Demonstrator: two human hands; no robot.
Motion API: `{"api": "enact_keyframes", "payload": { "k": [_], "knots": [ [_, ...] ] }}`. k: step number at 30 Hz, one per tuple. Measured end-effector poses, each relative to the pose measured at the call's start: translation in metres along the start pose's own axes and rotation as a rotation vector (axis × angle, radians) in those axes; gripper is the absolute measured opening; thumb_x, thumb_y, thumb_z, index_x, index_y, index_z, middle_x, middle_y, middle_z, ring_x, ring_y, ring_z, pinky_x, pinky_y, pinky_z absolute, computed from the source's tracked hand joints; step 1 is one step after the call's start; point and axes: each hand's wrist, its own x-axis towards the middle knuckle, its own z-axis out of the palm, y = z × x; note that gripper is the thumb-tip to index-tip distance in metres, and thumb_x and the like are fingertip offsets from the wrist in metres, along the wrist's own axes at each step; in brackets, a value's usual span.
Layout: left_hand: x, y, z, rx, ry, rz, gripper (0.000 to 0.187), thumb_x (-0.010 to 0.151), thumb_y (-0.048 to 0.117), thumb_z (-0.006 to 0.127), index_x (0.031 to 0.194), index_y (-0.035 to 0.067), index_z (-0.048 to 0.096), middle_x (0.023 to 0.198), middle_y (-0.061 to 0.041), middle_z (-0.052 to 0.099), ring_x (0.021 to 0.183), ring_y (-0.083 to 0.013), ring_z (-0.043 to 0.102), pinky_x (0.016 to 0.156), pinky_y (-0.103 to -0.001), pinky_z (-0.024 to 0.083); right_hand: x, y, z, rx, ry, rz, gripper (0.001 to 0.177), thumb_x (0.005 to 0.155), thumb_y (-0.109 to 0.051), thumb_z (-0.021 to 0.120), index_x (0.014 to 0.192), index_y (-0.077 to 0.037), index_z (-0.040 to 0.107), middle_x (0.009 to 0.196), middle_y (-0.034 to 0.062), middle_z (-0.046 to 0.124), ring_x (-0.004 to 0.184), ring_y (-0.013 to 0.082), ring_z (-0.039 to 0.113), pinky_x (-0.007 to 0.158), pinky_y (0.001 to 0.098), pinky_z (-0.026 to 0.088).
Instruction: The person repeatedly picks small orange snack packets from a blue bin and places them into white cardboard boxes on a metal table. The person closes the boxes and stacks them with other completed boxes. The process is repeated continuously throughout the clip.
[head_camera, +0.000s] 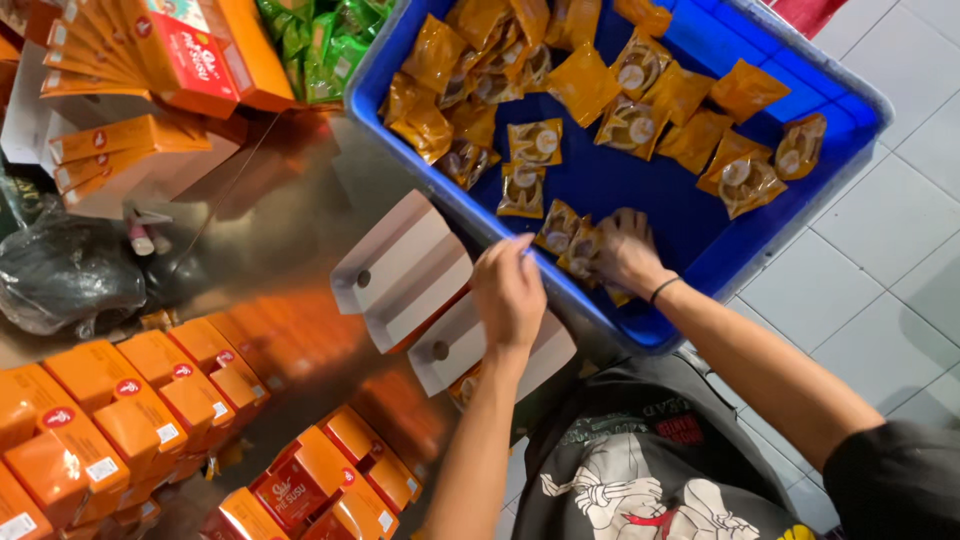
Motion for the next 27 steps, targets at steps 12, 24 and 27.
{"api": "enact_keyframes", "payload": {
  "k": [12,24,27],
  "knots": [
    [-0.021,-0.057,0.170,0.579,-1.021,-0.602,0.033,0.087,0.012,0.060,0.116,-0.002,0.069,0.111,-0.019,0.072,0.108,-0.0374,0.068,0.092,-0.047,0.049,0.096,0.087,-0.048,0.141,0.205,0.075,0.036,0.090,-0.017,0.073,0.124,-0.008,0.066,0.105,0.0165,0.063,0.105,0.0374,0.062,0.079,0.0489,0.055],
    [0.079,-0.034,0.105,-0.044,-0.508,-0.816,0.035,0.099,0.007,0.055,0.134,0.007,0.054,0.122,-0.035,0.067,0.116,-0.0539,0.062,0.100,-0.056,0.050,0.121,0.092,-0.008,0.121,0.083,0.072,0.062,0.082,-0.058,0.075,0.120,-0.010,0.063,0.097,0.0145,0.064,0.092,0.0365,0.068,0.081,0.0474,0.056],
    [0.060,-0.070,0.120,-0.012,-0.441,-0.966,0.044,0.099,0.028,0.058,0.136,0.004,0.055,0.127,-0.032,0.065,0.120,-0.0483,0.062,0.104,-0.054,0.049,0.117,0.049,-0.029,0.195,-0.114,0.093,0.101,0.072,-0.050,0.085,0.151,-0.006,0.041,0.136,0.0279,0.046,0.128,0.0478,0.045,0.104,0.0613,0.040]
  ]
}}
